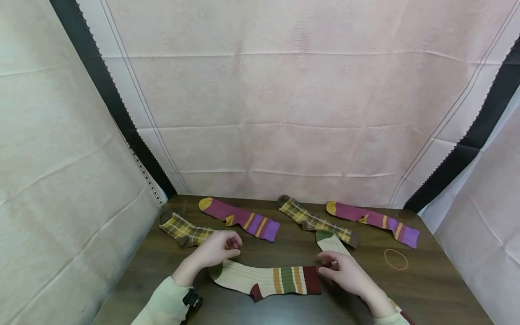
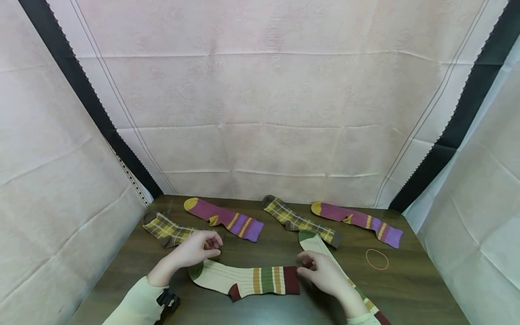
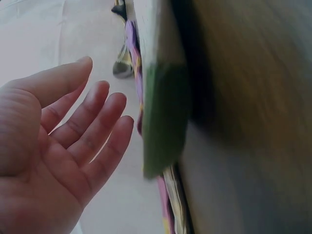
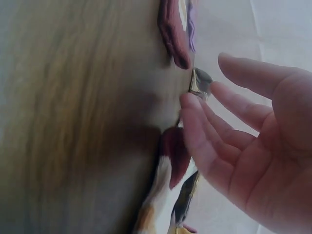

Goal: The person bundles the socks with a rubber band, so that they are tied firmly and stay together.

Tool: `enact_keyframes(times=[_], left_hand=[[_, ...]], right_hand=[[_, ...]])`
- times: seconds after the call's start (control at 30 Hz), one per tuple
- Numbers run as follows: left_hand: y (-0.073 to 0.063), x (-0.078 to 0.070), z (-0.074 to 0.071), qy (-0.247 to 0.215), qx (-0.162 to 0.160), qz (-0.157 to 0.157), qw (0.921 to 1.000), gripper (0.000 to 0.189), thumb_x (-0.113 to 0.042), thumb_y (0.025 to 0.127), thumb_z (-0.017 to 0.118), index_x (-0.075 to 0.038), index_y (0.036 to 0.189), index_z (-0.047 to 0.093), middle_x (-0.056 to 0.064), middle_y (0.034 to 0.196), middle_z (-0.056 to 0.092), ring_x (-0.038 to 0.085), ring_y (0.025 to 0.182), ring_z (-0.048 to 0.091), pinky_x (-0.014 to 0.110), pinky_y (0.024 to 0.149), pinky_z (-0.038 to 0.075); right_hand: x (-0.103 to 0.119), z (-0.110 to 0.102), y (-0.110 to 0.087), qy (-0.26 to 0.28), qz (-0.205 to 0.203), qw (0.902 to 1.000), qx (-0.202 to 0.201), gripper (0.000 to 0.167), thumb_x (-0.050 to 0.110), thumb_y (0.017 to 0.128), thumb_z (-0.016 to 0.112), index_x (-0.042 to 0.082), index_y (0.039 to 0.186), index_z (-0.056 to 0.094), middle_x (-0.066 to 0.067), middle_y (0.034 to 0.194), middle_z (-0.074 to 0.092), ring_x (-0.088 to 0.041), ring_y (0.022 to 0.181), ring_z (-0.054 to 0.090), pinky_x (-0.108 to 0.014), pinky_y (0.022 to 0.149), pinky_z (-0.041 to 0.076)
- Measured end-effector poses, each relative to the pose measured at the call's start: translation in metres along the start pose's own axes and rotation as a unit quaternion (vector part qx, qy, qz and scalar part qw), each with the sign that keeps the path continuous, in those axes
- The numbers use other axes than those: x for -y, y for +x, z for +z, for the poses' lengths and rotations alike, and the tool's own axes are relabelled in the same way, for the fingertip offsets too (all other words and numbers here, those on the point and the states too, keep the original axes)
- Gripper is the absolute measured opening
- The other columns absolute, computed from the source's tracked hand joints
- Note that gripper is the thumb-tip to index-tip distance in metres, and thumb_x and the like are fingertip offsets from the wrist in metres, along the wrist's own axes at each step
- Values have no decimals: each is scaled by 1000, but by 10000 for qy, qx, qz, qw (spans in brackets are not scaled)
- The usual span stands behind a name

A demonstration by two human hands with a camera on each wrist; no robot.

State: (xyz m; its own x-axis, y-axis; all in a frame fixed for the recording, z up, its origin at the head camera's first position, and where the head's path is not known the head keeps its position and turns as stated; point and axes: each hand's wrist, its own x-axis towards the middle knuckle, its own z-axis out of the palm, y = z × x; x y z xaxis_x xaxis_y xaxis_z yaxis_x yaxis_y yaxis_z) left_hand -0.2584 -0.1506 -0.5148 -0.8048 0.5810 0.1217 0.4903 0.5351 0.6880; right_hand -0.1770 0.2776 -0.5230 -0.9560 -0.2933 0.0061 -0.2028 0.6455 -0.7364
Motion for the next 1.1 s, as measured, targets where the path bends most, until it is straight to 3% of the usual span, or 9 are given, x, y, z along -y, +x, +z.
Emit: enact_keyframes(times=[0.33, 0.47, 0.57, 0.73, 0.9, 1.1], left_hand=[[20, -9, 20, -225, 217, 210, 9993, 13, -5, 98, 79, -5, 109, 74, -7, 92, 68, 11, 83, 64, 29, 75, 56], [29, -10, 28, -256, 272, 319, 9988, 14, -5, 97, 79, -6, 110, 74, -8, 92, 68, 8, 84, 64, 29, 77, 56], [34, -11, 33, -342, 308, 299, 9985, 16, -6, 98, 79, -7, 112, 74, -10, 93, 68, 7, 86, 65, 28, 79, 56], [38, -17, 37, -564, 331, 255, 9975, 17, -8, 98, 79, -6, 115, 74, -9, 94, 68, 9, 86, 65, 29, 80, 56], [39, -22, 42, -835, 313, 172, 9959, 19, -8, 99, 78, -4, 117, 73, -7, 95, 69, 11, 87, 66, 29, 80, 57], [39, -26, 46, -937, 279, 100, 9952, 21, -12, 99, 79, -6, 119, 73, -7, 95, 69, 11, 87, 66, 29, 80, 56]], right_hand=[[-2, -9, -1, 198, 475, 9972, -543, 36, 18, 100, 78, 4, 132, 71, -12, 120, 74, -19, 94, 73, -31, 70, 59], [-4, -14, 0, 224, 593, 9952, -748, 37, 18, 101, 78, 4, 134, 70, -14, 125, 73, -24, 101, 73, -31, 68, 60], [-7, -17, 1, 78, 561, 9946, -870, 37, 19, 101, 78, 4, 134, 71, -14, 127, 72, -29, 107, 72, -35, 75, 61], [-13, -18, 5, -461, 416, 9926, -1043, 38, 22, 101, 78, 5, 135, 71, -15, 132, 71, -36, 117, 68, -54, 95, 57], [-15, -15, 9, -751, 450, 9926, -836, 42, 25, 101, 77, 5, 137, 70, -20, 140, 66, -45, 129, 60, -63, 103, 50], [-12, -12, 11, -731, 541, 9950, -403, 47, 28, 100, 78, 2, 138, 68, -19, 142, 66, -45, 134, 58, -64, 107, 47]])
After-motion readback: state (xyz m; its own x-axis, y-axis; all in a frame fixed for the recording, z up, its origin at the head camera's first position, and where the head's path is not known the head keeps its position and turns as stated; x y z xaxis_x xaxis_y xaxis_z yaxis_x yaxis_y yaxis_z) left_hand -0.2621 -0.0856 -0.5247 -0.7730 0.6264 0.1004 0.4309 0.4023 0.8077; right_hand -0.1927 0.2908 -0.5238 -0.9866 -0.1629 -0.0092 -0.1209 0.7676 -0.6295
